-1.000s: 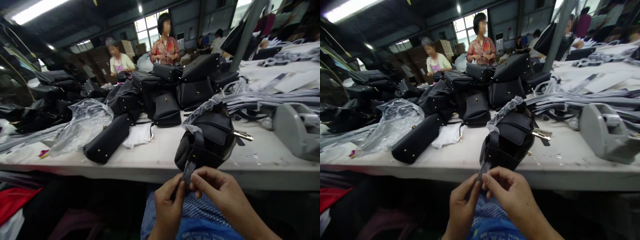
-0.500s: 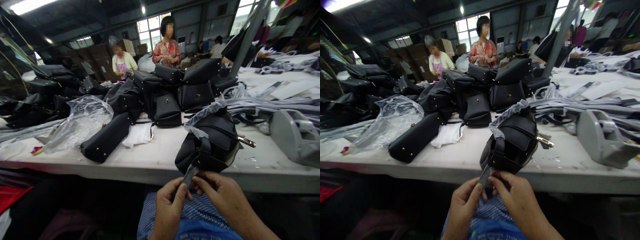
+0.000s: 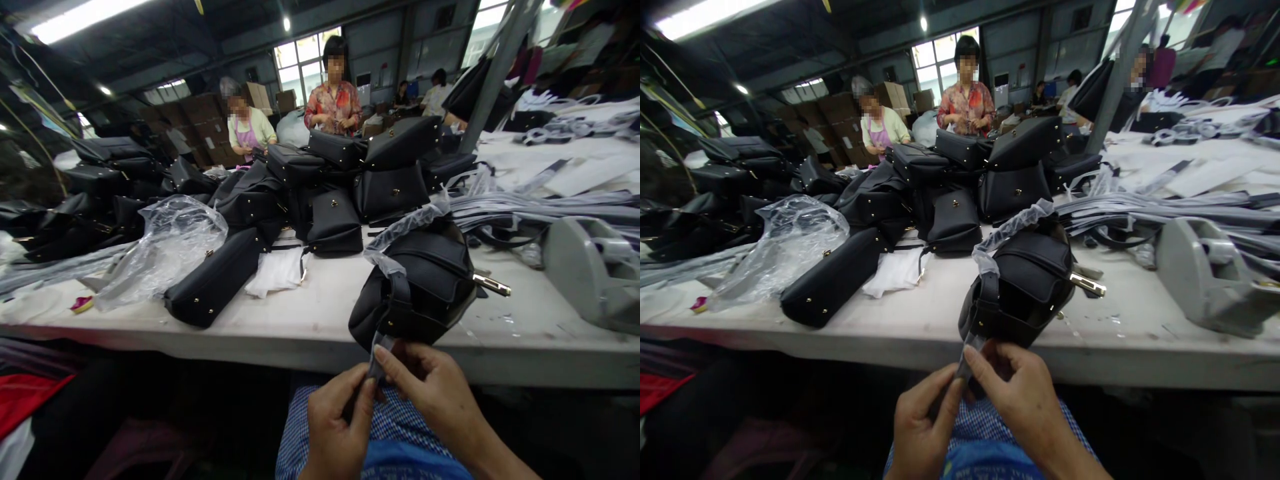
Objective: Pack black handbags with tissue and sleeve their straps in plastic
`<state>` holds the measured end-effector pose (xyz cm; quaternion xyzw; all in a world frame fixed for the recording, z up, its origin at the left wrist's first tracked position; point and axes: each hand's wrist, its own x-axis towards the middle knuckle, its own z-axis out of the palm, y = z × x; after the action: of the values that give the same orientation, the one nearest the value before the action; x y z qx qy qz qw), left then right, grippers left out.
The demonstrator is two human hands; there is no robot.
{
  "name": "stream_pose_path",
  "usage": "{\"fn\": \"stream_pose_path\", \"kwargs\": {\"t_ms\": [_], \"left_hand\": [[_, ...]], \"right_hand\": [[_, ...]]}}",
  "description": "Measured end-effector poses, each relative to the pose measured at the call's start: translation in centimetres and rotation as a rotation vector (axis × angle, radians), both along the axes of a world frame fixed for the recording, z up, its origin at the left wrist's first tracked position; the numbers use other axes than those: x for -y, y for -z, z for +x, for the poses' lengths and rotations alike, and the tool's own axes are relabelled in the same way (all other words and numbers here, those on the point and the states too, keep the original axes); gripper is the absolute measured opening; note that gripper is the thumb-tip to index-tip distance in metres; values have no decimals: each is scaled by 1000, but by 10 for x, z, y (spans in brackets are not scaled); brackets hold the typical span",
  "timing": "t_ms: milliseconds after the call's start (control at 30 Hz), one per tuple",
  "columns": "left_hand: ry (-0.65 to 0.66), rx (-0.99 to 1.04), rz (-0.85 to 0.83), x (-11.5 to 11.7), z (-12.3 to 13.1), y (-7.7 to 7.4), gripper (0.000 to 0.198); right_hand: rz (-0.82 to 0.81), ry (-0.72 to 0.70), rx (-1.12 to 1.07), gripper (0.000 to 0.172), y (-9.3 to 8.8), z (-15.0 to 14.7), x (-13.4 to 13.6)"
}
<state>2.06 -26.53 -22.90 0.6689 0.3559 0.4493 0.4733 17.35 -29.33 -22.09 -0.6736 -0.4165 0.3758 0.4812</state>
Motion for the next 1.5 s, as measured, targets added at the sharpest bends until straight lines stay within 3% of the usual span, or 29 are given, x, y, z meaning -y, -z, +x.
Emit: {"fn": "stream_pose_path", "kwargs": {"t_ms": [67,233,367,533,833,1033,1300,1500], "left_hand": [[11,30,-127,-1,-1,-2,23],[155,146,-652,-7,-4,-7,39],[203,172,-781,-7,-3,-6,44],[155,160,-828,-2,3,-3,44],[224,186,-843,0,0,-4,46],[370,119,-850,1,-1,-1,53],[332,191,-900,2,-2,1,47],[291,264,-893,1,-2,0,46]], "right_hand": [[19,-39,-30,46,-1,2,0],[19,-206,-163,32,-6,11,7],[0,-148,-61,27,-3,13,13],[17,-15,55,28,5,6,12],[24,14,-196,34,3,-9,6],[63,-62,-249,24,3,-9,7],[-32,-161,-135,22,1,-7,0],[-47,-315,-182,38,0,7,7]]}}
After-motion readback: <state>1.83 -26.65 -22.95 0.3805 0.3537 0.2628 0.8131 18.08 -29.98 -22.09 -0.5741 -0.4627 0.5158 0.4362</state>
